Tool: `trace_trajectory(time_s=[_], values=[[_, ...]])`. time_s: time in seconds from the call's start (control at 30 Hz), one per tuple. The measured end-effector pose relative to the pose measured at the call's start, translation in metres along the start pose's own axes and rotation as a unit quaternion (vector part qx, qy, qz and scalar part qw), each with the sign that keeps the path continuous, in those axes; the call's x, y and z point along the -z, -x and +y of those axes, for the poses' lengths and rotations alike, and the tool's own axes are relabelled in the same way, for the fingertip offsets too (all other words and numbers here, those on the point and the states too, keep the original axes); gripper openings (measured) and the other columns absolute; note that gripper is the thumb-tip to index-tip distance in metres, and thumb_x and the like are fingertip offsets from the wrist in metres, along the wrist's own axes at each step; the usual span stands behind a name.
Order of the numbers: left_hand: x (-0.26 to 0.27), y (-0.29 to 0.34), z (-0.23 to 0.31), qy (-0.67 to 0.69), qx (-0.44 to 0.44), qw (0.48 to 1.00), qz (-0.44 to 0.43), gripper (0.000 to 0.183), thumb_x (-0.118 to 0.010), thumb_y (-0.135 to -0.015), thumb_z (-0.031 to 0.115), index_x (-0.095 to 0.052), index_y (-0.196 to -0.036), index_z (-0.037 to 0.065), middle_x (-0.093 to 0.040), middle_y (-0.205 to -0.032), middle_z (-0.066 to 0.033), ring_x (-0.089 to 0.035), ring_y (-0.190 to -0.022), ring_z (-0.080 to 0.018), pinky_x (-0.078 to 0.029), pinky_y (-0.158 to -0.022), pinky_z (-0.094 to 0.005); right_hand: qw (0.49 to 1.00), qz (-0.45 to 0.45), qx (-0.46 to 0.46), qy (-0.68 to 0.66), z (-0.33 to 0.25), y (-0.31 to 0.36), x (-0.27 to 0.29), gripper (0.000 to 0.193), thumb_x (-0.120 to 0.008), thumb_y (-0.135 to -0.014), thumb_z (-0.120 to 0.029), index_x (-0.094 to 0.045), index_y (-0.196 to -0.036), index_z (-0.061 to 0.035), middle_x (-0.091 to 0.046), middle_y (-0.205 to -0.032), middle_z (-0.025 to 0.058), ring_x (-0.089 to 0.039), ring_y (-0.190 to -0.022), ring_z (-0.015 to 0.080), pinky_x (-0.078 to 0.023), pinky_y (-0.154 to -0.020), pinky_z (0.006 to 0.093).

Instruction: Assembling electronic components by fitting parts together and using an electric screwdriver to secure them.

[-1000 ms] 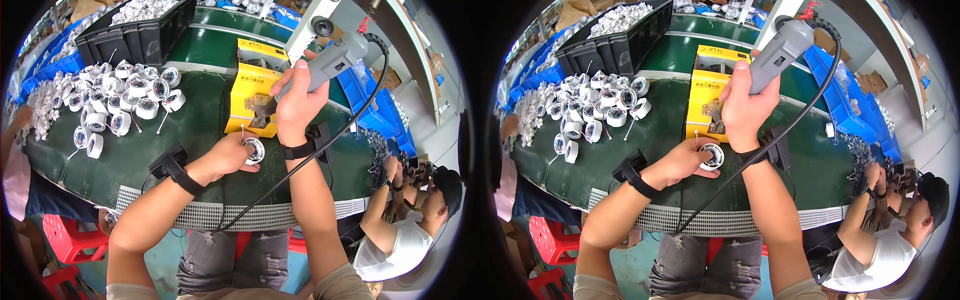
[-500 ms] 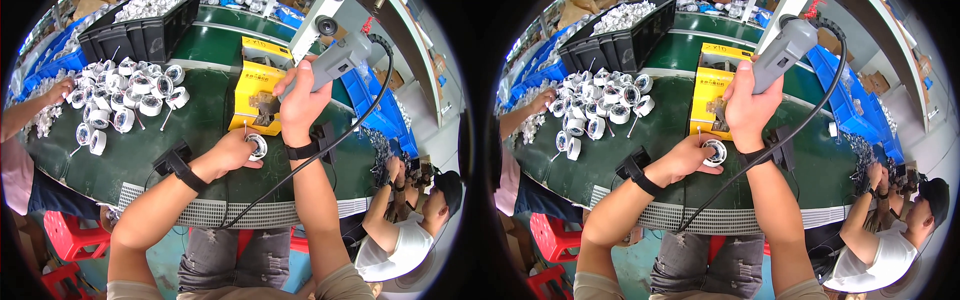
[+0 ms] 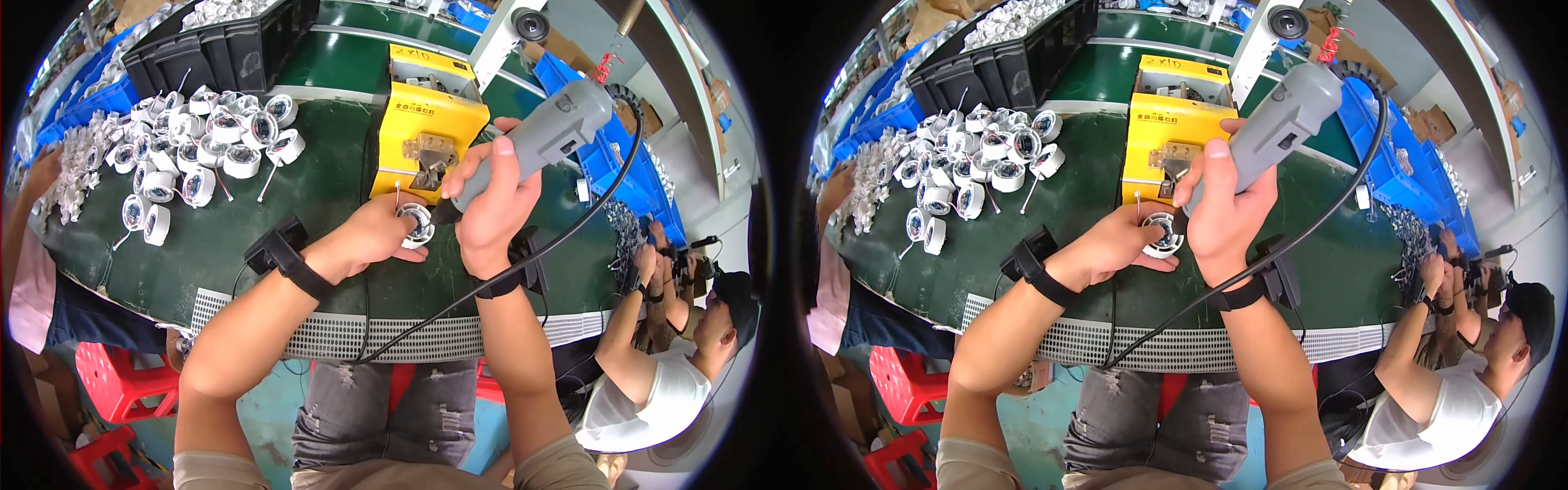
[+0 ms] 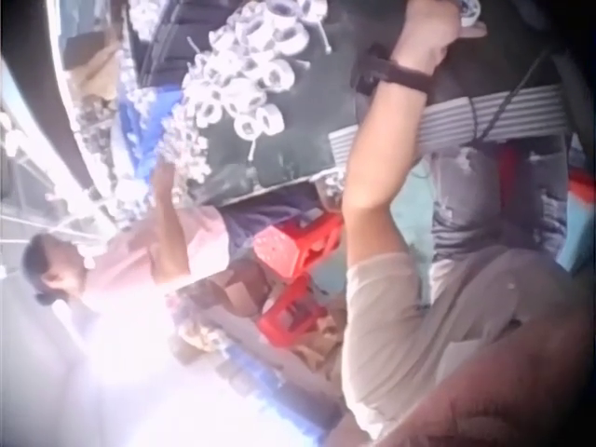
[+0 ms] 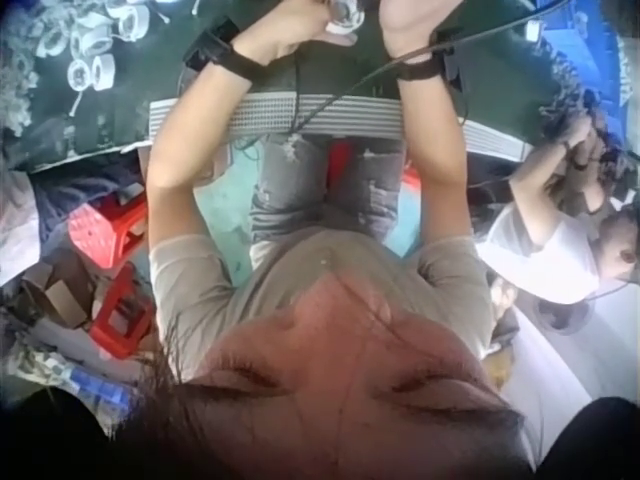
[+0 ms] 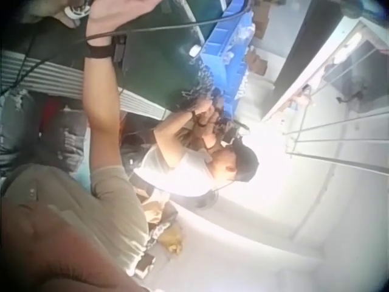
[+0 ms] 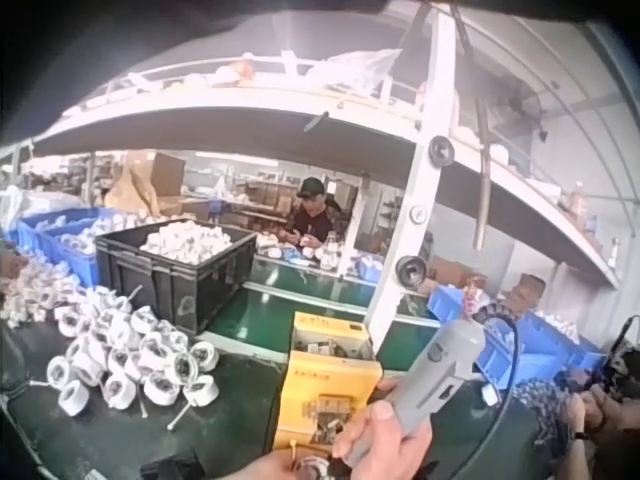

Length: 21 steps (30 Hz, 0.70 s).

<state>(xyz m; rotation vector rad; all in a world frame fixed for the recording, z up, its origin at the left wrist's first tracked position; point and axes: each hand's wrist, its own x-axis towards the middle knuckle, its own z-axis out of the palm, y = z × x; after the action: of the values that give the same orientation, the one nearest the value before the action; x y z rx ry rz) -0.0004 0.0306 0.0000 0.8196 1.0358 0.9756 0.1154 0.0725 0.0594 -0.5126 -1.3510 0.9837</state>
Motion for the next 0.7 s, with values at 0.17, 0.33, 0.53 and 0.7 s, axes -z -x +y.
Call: trace_trajectory(time_s=[0.17,0.33,0.53,0.7], values=[[-0.002,0.002,0.001,-0.006,-0.003,1.000,0.004,0.037,-0.042,-0.095,0.003,-0.042,-0.131,-0.006,-0.058,-0.111,-0.0135,-0.066,-0.091,-0.0262,-0.058,-0.084,-0.0353,1.000,-0.008,-0.012,-0.011,0.001,0.003,-0.002,0.035,-0.049,-0.095,-0.025,-0.044,-0.114,0.0034,-0.049,-0.061,0.0085,-0.048,-0.045,0.0158,-0.044,-0.044,0.0292],[-0.001,0.001,-0.002,0.008,-0.011,1.000,0.012,0.033,-0.040,-0.093,0.000,-0.047,-0.124,-0.007,-0.058,-0.107,-0.0161,-0.066,-0.085,-0.0254,-0.059,-0.077,-0.0345,0.999,-0.020,-0.022,-0.012,0.007,0.006,-0.003,0.033,-0.049,-0.094,-0.024,-0.044,-0.112,0.0029,-0.049,-0.061,0.0081,-0.048,-0.045,0.0155,-0.044,-0.044,0.0290],[-0.002,0.003,0.001,0.000,-0.012,1.000,0.013,0.032,-0.041,-0.093,0.000,-0.047,-0.124,-0.007,-0.058,-0.108,-0.0164,-0.066,-0.085,-0.0252,-0.059,-0.077,-0.0343,0.997,-0.043,-0.046,-0.041,0.011,0.005,0.001,0.033,-0.050,-0.094,-0.024,-0.043,-0.112,0.0020,-0.050,-0.062,0.0081,-0.049,-0.045,0.0153,-0.045,-0.045,0.0290],[-0.004,-0.001,0.002,-0.014,-0.016,1.000,-0.009,0.032,-0.044,-0.092,0.001,-0.048,-0.123,-0.005,-0.058,-0.108,-0.0147,-0.066,-0.087,-0.0236,-0.059,-0.075,-0.0332,0.993,-0.088,-0.044,-0.062,0.015,0.006,0.009,0.035,-0.051,-0.094,-0.026,-0.042,-0.115,0.0008,-0.052,-0.065,0.0074,-0.051,-0.047,0.0146,-0.045,-0.047,0.0283]])
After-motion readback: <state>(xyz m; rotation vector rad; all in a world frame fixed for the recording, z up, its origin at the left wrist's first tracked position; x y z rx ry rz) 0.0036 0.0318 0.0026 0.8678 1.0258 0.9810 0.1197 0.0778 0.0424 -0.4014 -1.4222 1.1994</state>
